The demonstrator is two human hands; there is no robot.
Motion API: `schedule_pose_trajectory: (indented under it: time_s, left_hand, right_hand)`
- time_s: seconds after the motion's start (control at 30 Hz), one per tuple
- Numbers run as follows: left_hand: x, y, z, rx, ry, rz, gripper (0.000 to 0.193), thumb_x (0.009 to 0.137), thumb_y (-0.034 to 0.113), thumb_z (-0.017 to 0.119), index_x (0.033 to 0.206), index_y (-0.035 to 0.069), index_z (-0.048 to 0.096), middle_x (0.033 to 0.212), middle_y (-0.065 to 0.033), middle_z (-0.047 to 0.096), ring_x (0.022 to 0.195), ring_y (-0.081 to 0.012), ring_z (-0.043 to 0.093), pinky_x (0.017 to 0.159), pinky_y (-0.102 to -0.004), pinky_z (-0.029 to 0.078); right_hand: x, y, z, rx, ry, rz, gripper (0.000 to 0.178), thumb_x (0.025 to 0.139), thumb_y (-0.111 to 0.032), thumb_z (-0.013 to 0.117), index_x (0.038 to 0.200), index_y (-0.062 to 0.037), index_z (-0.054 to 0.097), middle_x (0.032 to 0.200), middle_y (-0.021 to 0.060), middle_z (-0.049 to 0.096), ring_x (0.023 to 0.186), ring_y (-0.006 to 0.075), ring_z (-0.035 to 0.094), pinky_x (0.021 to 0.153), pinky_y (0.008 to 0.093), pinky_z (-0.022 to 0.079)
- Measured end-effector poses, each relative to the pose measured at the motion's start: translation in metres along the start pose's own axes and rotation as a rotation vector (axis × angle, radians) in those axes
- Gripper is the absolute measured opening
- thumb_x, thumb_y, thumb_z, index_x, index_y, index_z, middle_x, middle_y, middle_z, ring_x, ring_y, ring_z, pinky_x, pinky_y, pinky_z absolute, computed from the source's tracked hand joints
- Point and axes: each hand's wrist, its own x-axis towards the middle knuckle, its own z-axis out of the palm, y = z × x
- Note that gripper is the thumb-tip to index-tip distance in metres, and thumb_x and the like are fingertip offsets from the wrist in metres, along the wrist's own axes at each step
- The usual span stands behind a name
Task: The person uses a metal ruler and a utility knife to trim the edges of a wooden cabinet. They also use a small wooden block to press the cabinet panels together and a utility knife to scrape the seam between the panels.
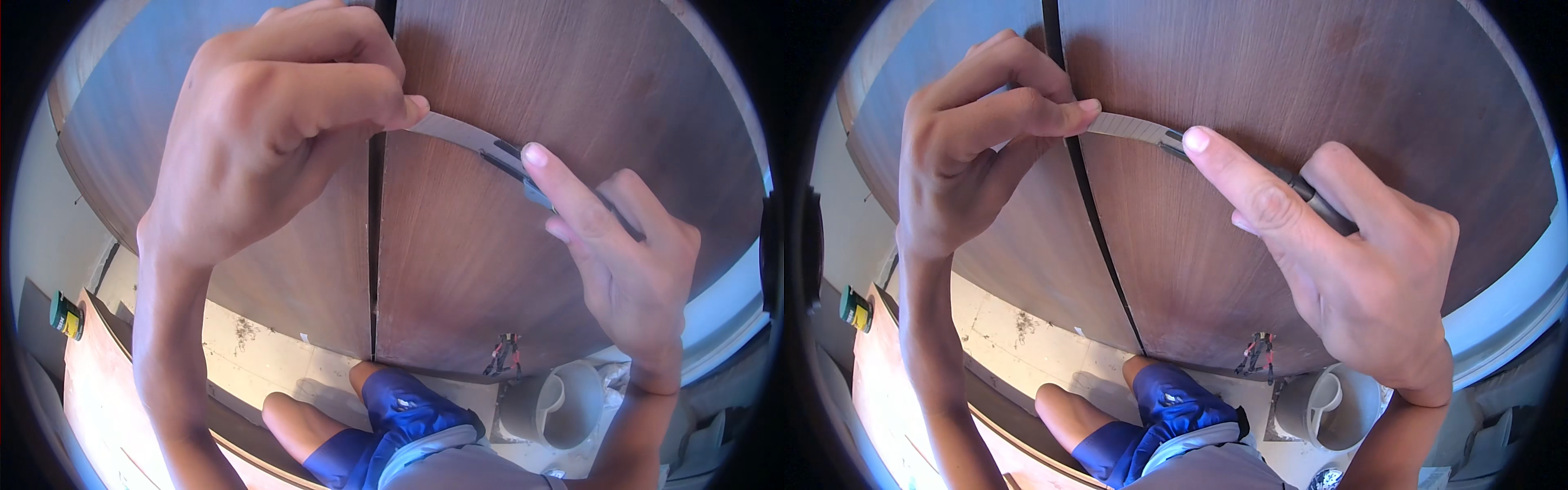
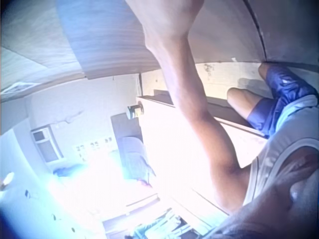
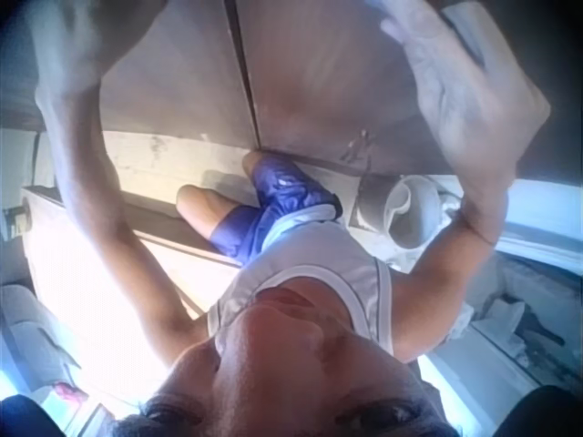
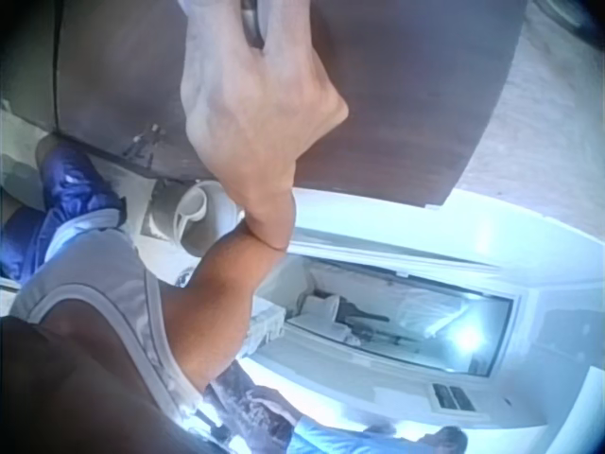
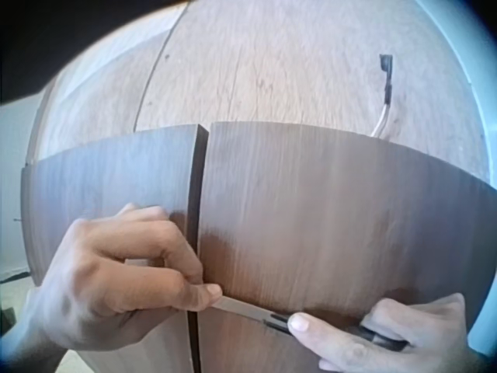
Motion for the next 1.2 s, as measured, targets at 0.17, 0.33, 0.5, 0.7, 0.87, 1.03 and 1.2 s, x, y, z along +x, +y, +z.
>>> schedule_pose_trajectory:
  time_s: [0.17, 0.33, 0.5, 0.7, 0.87, 1.03, 1.2]
  left_hand:
    - [-0.001, 0.004, 0.003, -0.018, 0.000, -0.060, 0.014, 0.079, -0.008, 0.082, 0.083, 0.002, 0.072, 0.084, -0.0035, 0.063, 0.072, -0.0173, 0.059, 0.060, -0.0322, 0.044]
    - [0.004, 0.005, 0.002, 0.035, -0.009, 0.022, 0.017, 0.078, -0.007, 0.083, 0.079, 0.002, 0.068, 0.081, -0.0032, 0.063, 0.072, -0.0168, 0.059, 0.059, -0.0313, 0.043]
    - [-0.008, 0.018, 0.017, 0.042, 0.152, -0.174, 0.020, 0.077, 0.002, 0.089, 0.081, 0.003, 0.069, 0.082, -0.0038, 0.064, 0.076, -0.0173, 0.059, 0.066, -0.0318, 0.046]
    - [-0.031, 0.065, 0.090, 0.065, 0.713, -0.873, 0.041, 0.079, 0.024, 0.095, 0.105, 0.006, 0.069, 0.108, -0.0015, 0.062, 0.093, -0.0138, 0.053, 0.081, -0.0282, 0.043]
    - [-0.012, 0.067, 0.113, 0.252, 0.968, -1.078, 0.088, 0.078, 0.041, 0.096, 0.141, 0.003, 0.049, 0.144, -0.0223, 0.040, 0.136, -0.0360, 0.039, 0.117, -0.0493, 0.030]
    - [-0.014, 0.069, 0.115, 0.155, 0.807, -1.125, 0.127, 0.074, 0.056, 0.092, 0.163, -0.002, 0.023, 0.168, -0.0385, 0.010, 0.158, -0.0502, 0.011, 0.125, -0.0639, 0.010]
    - [-0.013, 0.072, 0.120, 0.109, 0.775, -1.160, 0.129, 0.074, 0.060, 0.090, 0.165, 0.000, 0.021, 0.169, -0.0371, 0.010, 0.160, -0.0509, 0.005, 0.123, -0.0709, 0.004]
  right_hand:
    - [-0.001, -0.001, 0.004, 0.030, 0.014, 0.004, 0.065, 0.076, 0.003, 0.082, 0.138, -0.0185, 0.073, 0.072, 0.0036, 0.042, 0.058, 0.0156, 0.046, 0.054, 0.0343, 0.041]
    - [-0.002, 0.000, -0.001, -0.022, -0.040, -0.009, 0.066, 0.076, 0.004, 0.082, 0.137, -0.0185, 0.073, 0.073, 0.0036, 0.042, 0.057, 0.0149, 0.047, 0.054, 0.0339, 0.042]
    - [-0.002, -0.003, 0.002, 0.001, -0.041, 0.004, 0.065, 0.076, 0.006, 0.082, 0.136, -0.0166, 0.074, 0.073, 0.0043, 0.044, 0.058, 0.0152, 0.050, 0.055, 0.0340, 0.044]
    - [0.000, -0.008, 0.004, 0.113, 0.026, 0.034, 0.061, 0.078, 0.007, 0.081, 0.135, -0.0127, 0.074, 0.075, 0.0057, 0.049, 0.061, 0.0167, 0.055, 0.058, 0.0332, 0.047]
    - [0.006, -0.014, -0.006, 0.023, -0.055, 0.040, 0.054, 0.084, 0.004, 0.078, 0.136, -0.0130, 0.074, 0.076, 0.0067, 0.052, 0.062, 0.0187, 0.058, 0.059, 0.0340, 0.047]
    - [0.003, -0.009, 0.000, -0.042, -0.028, 0.008, 0.058, 0.080, -0.006, 0.084, 0.136, -0.0179, 0.074, 0.071, 0.0010, 0.043, 0.053, 0.0119, 0.050, 0.051, 0.0350, 0.044]
    - [0.001, -0.011, -0.006, -0.065, -0.089, 0.032, 0.051, 0.087, -0.003, 0.078, 0.137, -0.0151, 0.073, 0.075, 0.0059, 0.051, 0.059, 0.0179, 0.055, 0.055, 0.0345, 0.044]
